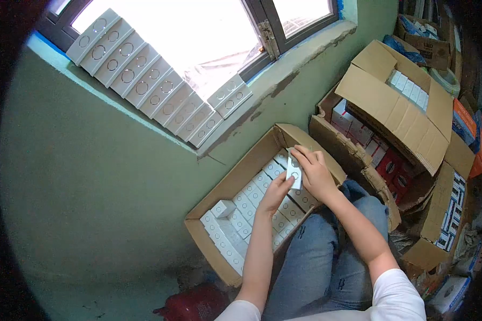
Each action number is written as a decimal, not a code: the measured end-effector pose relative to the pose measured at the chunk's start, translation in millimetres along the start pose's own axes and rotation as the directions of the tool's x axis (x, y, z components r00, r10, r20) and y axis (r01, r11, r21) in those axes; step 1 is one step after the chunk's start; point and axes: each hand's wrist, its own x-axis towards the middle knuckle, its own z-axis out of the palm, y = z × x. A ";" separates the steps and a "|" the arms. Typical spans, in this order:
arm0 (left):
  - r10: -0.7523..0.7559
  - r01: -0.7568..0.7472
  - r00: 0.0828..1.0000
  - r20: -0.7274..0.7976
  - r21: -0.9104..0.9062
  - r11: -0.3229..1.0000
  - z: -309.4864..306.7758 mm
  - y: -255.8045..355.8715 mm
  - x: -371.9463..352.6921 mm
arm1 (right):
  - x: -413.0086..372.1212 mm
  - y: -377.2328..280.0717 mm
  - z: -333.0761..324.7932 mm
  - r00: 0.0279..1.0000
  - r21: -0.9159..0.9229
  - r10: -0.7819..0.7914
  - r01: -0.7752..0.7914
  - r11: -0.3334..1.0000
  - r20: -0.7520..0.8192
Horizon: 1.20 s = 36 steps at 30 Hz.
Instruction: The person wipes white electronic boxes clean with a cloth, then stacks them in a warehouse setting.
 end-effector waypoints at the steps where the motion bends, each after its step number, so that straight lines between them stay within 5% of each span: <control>1: -0.018 0.015 0.999 0.029 0.114 0.993 0.0 3.7 -0.5 | -0.2 0.9 -2.3 1.000 0.003 -0.006 0.006 1.000 0.010; 4: -0.025 0.025 1.000 -0.005 0.154 0.988 14.9 15.4 -6.5 | -3.6 4.3 -0.7 0.998 -0.025 -0.021 0.023 0.999 0.064; 5: -0.072 0.071 0.993 0.096 0.011 0.997 1.2 -0.9 3.0 | -6.5 5.2 2.5 0.996 -0.039 -0.024 0.028 0.999 0.085; 9: -0.141 0.165 0.982 -0.129 0.199 0.966 11.8 3.5 -4.7 | -18.5 3.9 15.9 0.982 -0.079 0.038 -0.023 0.997 0.186; 12: -0.220 0.268 0.938 -0.267 0.160 0.950 -1.9 -9.5 7.8 | -18.1 1.5 16.6 0.979 0.012 0.063 -0.067 0.998 0.196; 15: 0.020 -0.015 0.969 -0.246 0.019 1.000 -10.5 -21.7 13.1 | -18.7 5.3 23.4 0.991 0.133 0.041 -0.058 0.989 0.127; 19: 0.310 -0.246 0.812 -0.495 0.192 0.950 7.2 -28.6 16.6 | -19.2 -26.0 19.7 0.970 0.199 0.020 -0.070 0.977 0.240; 22: 0.179 -0.026 0.756 -0.629 0.245 0.969 -2.2 -22.9 8.9 | -22.9 -27.1 29.7 0.982 0.222 -0.080 0.040 0.974 0.173; 25: 0.294 0.071 0.662 -0.689 0.448 0.891 -5.6 -22.9 11.2 | -14.6 -10.5 32.8 0.990 0.085 -0.083 0.073 0.994 0.114; 28: 0.334 -0.263 0.633 -0.698 0.211 0.941 1.2 -24.6 16.2 | -12.7 -24.8 22.1 0.988 0.090 -0.037 0.023 0.996 0.153; 32: 0.342 -0.196 0.656 -0.673 0.285 0.938 15.6 -11.0 7.8 | -21.3 -38.8 31.6 0.973 0.078 -0.214 0.208 0.975 0.082; 36: 0.350 -0.107 0.624 -0.698 0.368 0.924 16.3 -8.0 4.2 | -12.7 -8.0 29.0 0.984 -0.004 -0.013 0.014 1.000 0.175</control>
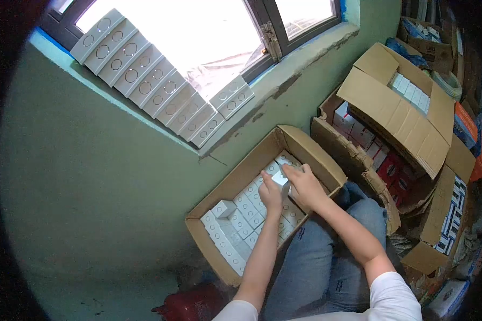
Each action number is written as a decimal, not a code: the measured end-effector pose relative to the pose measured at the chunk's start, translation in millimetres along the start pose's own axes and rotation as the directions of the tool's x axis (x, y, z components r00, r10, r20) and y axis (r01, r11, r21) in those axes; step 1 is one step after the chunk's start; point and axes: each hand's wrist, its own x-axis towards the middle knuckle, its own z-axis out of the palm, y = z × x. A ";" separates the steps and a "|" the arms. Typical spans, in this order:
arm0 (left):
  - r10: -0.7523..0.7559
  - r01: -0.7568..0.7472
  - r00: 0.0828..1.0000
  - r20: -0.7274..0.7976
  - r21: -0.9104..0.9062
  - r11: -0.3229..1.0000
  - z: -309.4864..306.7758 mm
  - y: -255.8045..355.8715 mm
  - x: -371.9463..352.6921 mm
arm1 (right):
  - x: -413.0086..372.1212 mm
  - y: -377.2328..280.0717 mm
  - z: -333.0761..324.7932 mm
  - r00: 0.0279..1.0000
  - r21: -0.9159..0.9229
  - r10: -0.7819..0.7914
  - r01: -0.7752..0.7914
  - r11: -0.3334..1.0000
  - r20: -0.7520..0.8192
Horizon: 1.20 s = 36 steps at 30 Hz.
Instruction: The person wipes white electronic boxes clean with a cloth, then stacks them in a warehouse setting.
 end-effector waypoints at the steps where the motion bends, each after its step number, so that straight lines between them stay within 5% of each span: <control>1: -0.077 0.080 0.996 0.055 -0.064 0.995 -2.5 -2.3 2.1 | -1.6 -2.8 -1.8 0.999 -0.012 -0.022 0.022 1.000 -0.035; 4: 0.004 -0.007 0.999 0.038 0.065 0.998 -1.1 -8.4 9.8 | -9.0 -19.5 -5.1 0.989 0.028 -0.145 0.146 0.989 -0.026; 5: 0.014 -0.012 0.997 0.077 -0.023 1.000 -0.1 -1.9 2.6 | -13.1 -30.9 -6.6 0.991 -0.018 -0.131 0.131 0.991 0.016; 8: 0.007 -0.007 1.000 0.006 0.013 1.000 6.9 -17.6 6.5 | -9.5 -13.0 13.4 0.996 0.008 -0.087 0.087 0.996 0.034; 9: -0.071 0.061 0.993 0.096 0.109 0.992 -2.4 -34.4 18.0 | -3.0 -11.9 1.5 0.997 -0.041 -0.047 0.050 0.998 0.068; 12: -0.019 0.021 0.998 0.067 -0.028 0.999 -7.2 -25.5 26.5 | 1.7 2.7 6.0 1.000 -0.028 0.015 -0.015 1.000 0.014; 16: -0.264 0.258 0.963 0.058 -0.485 0.835 -4.4 9.3 14.7 | -0.4 -20.4 -3.8 0.986 -0.037 -0.157 0.155 0.987 -0.059; 19: -0.507 0.503 0.846 0.167 -0.569 0.651 -9.3 -11.8 18.7 | -8.7 -23.9 17.7 0.968 -0.004 -0.253 0.253 0.968 0.002; 22: -0.536 0.616 0.784 0.313 -0.495 0.612 -13.0 -13.2 24.6 | -3.4 -5.8 15.2 0.939 -0.050 -0.344 0.345 0.937 0.022; 26: -0.381 0.575 0.814 0.439 -0.511 0.639 -9.5 6.6 21.8 | 6.3 -2.5 -6.7 0.972 -0.006 -0.219 0.219 0.976 -0.087; 30: -0.521 0.601 0.799 0.301 -0.361 0.713 -14.9 -17.8 34.3 | -6.9 -14.6 2.5 0.943 0.018 -0.331 0.331 0.943 -0.033; 32: -0.464 0.531 0.848 0.258 -0.393 0.751 -15.3 -15.0 31.1 | -12.5 -20.8 7.6 0.944 0.044 -0.328 0.326 0.944 0.043; 36: -0.357 0.439 0.897 0.260 -0.437 0.785 -1.3 11.2 15.1 | -1.8 -1.0 -6.8 0.972 -0.133 -0.201 0.185 0.974 -0.118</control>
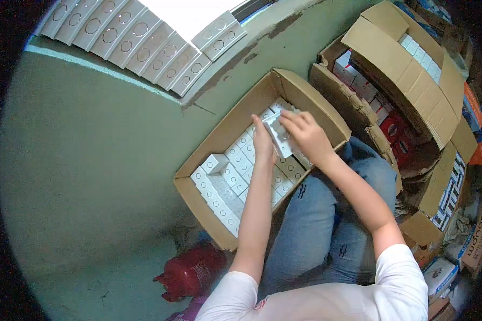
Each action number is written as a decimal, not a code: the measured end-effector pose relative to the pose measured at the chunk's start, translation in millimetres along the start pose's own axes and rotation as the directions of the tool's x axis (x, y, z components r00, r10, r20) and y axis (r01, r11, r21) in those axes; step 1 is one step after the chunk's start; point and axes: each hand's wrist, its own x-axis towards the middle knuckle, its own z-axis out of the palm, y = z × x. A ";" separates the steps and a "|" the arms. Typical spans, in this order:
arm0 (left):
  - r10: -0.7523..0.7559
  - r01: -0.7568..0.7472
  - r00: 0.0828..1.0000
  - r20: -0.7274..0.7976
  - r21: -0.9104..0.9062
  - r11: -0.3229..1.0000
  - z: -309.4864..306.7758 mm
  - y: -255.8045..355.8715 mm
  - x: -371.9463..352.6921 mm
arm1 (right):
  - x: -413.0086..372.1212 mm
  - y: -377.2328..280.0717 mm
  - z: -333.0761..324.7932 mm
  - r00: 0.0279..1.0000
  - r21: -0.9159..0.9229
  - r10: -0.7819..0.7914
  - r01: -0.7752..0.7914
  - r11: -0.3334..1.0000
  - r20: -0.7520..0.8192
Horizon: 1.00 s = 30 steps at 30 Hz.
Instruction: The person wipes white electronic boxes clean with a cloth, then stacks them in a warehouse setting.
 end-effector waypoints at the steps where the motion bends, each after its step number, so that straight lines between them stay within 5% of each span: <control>1: 0.019 -0.019 1.000 0.006 0.006 1.000 4.9 -0.9 -3.9 | 2.6 2.1 -0.9 0.999 0.032 0.011 -0.010 0.999 -0.044; 4: 0.040 -0.040 0.999 -0.009 0.009 0.999 -2.5 -13.9 4.8 | 0.3 -11.1 0.7 0.993 0.118 0.042 -0.028 0.993 -0.114; 6: -0.030 0.030 0.999 -0.030 0.014 0.999 -12.2 -8.7 10.6 | -10.0 -6.1 11.0 0.997 0.135 -0.070 0.073 0.988 -0.023; 7: -0.006 0.008 0.988 -0.157 0.015 1.000 0.5 0.8 0.5 | -10.1 -6.4 11.9 0.995 0.146 -0.097 0.093 0.985 0.022; 8: -0.017 0.015 0.995 -0.094 -0.014 1.000 -3.3 -0.4 3.6 | -11.0 -7.3 12.8 0.990 0.160 -0.123 0.111 0.981 0.067; 11: -0.012 0.015 0.997 0.080 -0.033 0.999 -13.3 -6.0 6.8 | 3.5 0.2 -0.7 0.997 0.095 0.070 -0.071 0.993 0.013; 13: -0.043 0.042 0.999 -0.006 -0.070 0.997 4.2 -8.9 -3.5 | 6.8 6.4 1.3 0.989 0.091 0.129 -0.123 0.988 -0.071; 18: 0.051 -0.052 0.998 0.022 0.052 0.997 -18.8 -20.4 5.1 | -7.5 -7.2 8.1 0.998 0.142 0.021 -0.029 0.989 0.059; 19: 0.034 -0.030 0.992 -0.124 0.036 0.999 -16.6 -15.2 8.7 | -10.0 -9.0 9.9 0.993 0.138 -0.017 0.001 0.990 0.113; 20: 0.040 -0.042 0.994 -0.105 -0.013 0.999 -15.7 -10.8 9.8 | -11.8 -9.5 13.0 0.985 0.135 -0.054 0.032 0.990 0.167; 22: 0.053 -0.061 0.996 -0.070 -0.114 0.992 -13.2 -2.1 8.3 | -10.1 -5.7 16.9 0.993 0.092 0.033 -0.044 0.995 0.115; 25: 0.006 -0.005 1.000 -0.028 0.041 0.999 -12.6 -12.0 8.9 | -2.0 6.2 11.8 0.990 0.074 0.137 -0.135 0.988 -0.025; 30: 0.034 -0.018 0.985 -0.171 0.095 0.995 -13.5 -5.5 6.5 | -12.0 -2.7 11.4 0.980 0.170 -0.083 0.052 0.984 0.181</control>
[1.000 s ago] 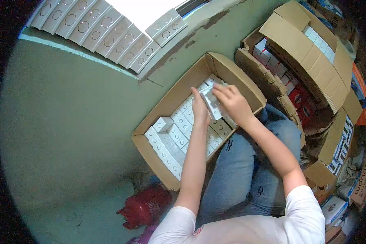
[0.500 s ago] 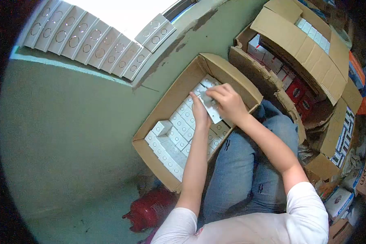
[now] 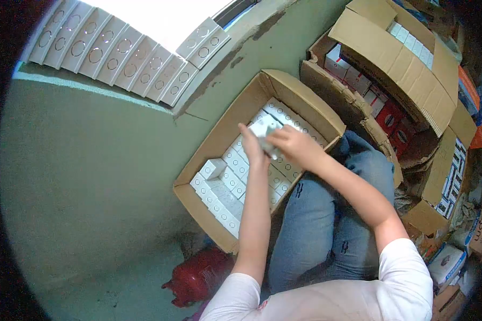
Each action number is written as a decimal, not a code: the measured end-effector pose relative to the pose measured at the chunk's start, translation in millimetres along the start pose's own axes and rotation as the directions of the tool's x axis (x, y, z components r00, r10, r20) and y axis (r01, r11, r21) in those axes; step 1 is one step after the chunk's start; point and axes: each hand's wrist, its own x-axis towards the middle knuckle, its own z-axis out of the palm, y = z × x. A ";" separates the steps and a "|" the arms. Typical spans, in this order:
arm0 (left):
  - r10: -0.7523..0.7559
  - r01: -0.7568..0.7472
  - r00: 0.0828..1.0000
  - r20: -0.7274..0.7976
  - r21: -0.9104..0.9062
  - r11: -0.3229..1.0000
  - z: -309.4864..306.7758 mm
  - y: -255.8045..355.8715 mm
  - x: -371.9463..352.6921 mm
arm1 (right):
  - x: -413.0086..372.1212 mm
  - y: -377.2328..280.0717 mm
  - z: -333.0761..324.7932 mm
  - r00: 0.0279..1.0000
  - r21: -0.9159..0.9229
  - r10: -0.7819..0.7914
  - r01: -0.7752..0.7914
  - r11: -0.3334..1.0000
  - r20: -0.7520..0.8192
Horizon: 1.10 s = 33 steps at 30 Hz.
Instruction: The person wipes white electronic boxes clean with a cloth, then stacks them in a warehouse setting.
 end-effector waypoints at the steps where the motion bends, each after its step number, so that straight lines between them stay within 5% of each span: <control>1: -0.084 0.085 0.996 0.026 -0.029 0.996 -5.0 5.7 5.5 | -5.0 -2.8 5.7 0.998 -0.010 -0.022 0.023 1.000 0.055; 4: -0.026 0.044 0.995 0.094 -0.201 0.979 -5.8 11.7 4.4 | -5.0 -1.5 2.0 0.997 -0.127 -0.011 0.020 0.992 0.075; 6: -0.157 0.158 0.972 0.177 0.009 0.987 -4.6 14.4 -2.4 | 1.2 5.2 -8.9 0.996 -0.185 0.087 -0.081 0.979 0.027; 8: -0.136 0.141 0.967 0.218 -0.007 0.990 -0.3 -11.1 6.0 | 7.2 9.7 -18.4 0.988 -0.184 0.081 -0.104 0.977 -0.130; 14: -0.071 0.095 0.982 0.176 -0.135 0.986 -7.6 5.9 8.4 | -10.4 -8.5 -6.3 0.992 -0.078 -0.030 0.040 0.996 0.121; 17: -0.100 0.132 0.982 0.159 -0.205 0.970 -10.3 13.5 4.6 | -8.0 -4.6 -9.4 0.995 -0.132 -0.010 0.022 0.991 0.095; 20: -0.217 0.200 0.936 0.276 0.090 0.976 -12.2 -4.4 8.2 | 8.1 -1.0 -26.4 0.991 -0.195 0.055 -0.078 0.978 -0.122; 21: -0.231 0.247 0.933 0.276 -0.022 0.969 -1.5 -1.9 -3.1 | 8.8 1.8 -27.1 0.987 -0.187 0.065 -0.092 0.978 -0.147; 24: -0.185 0.194 0.945 0.269 -0.006 0.981 -8.3 -6.0 8.2 | 3.5 -1.0 -24.2 0.995 -0.197 0.032 -0.051 0.979 -0.098; 28: -0.078 0.133 0.982 0.171 -0.336 0.932 -17.1 3.7 14.4 | -9.1 -16.0 -4.5 0.997 -0.207 -0.032 0.047 0.977 0.076; 33: -0.011 0.009 1.000 -0.010 -0.240 0.971 -17.0 -6.4 22.7 | -4.9 -21.9 -11.5 0.998 -0.060 -0.060 0.062 0.996 0.035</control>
